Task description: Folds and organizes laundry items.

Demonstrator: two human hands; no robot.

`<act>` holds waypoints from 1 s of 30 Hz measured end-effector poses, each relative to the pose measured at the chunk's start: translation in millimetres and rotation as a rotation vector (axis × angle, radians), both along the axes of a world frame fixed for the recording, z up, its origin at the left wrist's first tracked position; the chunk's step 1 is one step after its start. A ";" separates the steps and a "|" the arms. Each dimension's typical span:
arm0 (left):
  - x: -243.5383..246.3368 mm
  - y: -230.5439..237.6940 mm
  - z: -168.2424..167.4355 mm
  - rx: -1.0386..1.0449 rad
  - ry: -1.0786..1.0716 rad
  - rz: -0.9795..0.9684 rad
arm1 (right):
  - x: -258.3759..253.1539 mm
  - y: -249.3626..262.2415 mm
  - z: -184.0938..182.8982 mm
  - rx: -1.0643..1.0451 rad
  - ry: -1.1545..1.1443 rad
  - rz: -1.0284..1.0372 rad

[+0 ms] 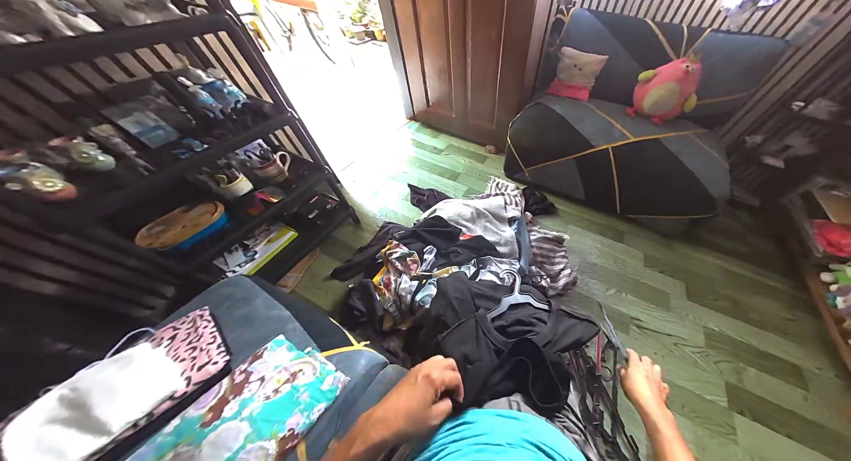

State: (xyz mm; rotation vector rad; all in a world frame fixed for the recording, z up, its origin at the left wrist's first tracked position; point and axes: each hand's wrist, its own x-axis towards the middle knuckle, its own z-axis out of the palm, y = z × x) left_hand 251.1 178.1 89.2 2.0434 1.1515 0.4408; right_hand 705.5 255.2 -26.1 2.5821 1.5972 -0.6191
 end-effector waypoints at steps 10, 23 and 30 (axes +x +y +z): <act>19.9 48.4 3.4 -0.001 0.097 0.238 | -131.0 104.5 52.3 0.186 0.339 0.670; -2.5 42.3 -24.3 0.896 -0.118 0.261 | -87.2 46.4 142.0 0.280 0.968 0.840; -8.3 25.1 -51.5 0.644 -0.034 0.254 | -94.0 20.7 129.9 0.521 1.462 0.611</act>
